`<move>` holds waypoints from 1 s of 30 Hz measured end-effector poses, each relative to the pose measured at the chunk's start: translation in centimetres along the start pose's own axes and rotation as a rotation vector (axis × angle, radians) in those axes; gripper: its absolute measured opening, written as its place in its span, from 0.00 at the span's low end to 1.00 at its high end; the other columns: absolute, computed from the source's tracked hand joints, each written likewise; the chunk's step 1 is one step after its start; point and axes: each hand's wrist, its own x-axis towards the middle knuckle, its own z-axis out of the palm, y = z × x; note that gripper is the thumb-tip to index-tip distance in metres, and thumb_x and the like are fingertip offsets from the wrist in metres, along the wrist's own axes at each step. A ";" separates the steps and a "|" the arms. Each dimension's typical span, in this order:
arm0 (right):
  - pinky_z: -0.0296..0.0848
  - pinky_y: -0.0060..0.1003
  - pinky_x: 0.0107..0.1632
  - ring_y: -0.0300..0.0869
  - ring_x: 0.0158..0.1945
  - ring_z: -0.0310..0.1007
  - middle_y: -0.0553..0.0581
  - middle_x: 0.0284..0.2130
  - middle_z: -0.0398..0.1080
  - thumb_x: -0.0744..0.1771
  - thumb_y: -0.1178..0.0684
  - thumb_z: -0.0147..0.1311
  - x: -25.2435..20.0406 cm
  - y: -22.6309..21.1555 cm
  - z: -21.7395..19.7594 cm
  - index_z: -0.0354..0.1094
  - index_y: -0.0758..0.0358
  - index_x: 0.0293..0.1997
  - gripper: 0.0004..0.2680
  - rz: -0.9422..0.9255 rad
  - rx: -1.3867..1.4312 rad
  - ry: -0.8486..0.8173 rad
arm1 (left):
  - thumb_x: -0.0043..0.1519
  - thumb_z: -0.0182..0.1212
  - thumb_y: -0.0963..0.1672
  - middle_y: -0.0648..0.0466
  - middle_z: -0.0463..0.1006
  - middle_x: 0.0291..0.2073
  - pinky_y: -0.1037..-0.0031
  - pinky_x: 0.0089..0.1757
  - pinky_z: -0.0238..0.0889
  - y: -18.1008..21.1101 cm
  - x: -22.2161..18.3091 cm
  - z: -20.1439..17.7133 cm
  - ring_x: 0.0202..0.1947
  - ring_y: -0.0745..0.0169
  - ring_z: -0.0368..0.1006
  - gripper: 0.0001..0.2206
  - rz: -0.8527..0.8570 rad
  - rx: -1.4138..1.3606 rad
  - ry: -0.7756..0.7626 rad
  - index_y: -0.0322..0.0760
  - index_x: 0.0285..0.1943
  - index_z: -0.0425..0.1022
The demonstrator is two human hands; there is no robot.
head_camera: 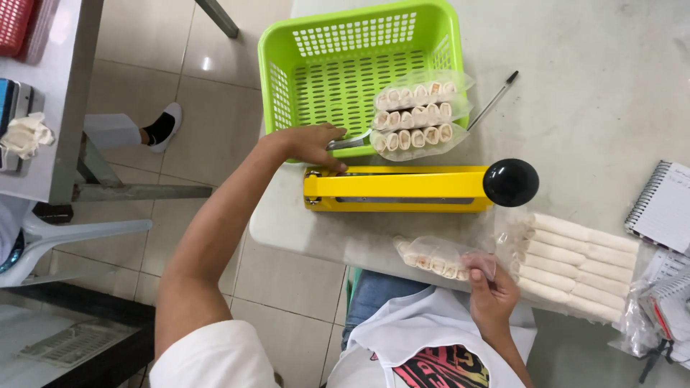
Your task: Sealing plastic bags of food sticks using a manual heat sealer and placing them in a basket.
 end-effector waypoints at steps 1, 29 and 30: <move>0.72 0.36 0.55 0.41 0.45 0.73 0.53 0.36 0.73 0.70 0.47 0.56 0.1 -0.3 0.1 0.74 0.62 0.41 0.09 -0.002 -0.001 0.005 | 0.56 0.55 0.61 0.50 0.40 0.80 0.50 0.68 0.40 -0.2 0.4 0.0 0.78 0.46 0.39 0.47 0.004 0.005 0.000 0.45 0.81 0.40; 0.70 0.33 0.49 0.39 0.43 0.72 0.52 0.36 0.73 0.71 0.46 0.52 0.8 -1.6 -0.2 0.75 0.63 0.42 0.11 -0.031 -0.076 -0.082 | 0.61 0.71 0.42 0.59 0.81 0.30 0.74 0.33 0.64 -1.0 3.4 -6.2 0.30 0.69 0.73 0.02 0.397 -0.236 0.734 0.40 0.39 0.83; 0.70 0.34 0.49 0.40 0.43 0.72 0.53 0.36 0.73 0.71 0.46 0.52 0.7 -1.5 -0.3 0.74 0.63 0.42 0.11 -0.036 -0.074 -0.087 | 0.61 0.71 0.43 0.58 0.77 0.27 0.73 0.29 0.57 -1.5 3.5 -5.9 0.27 0.67 0.68 0.06 0.375 -0.261 0.787 0.37 0.33 0.81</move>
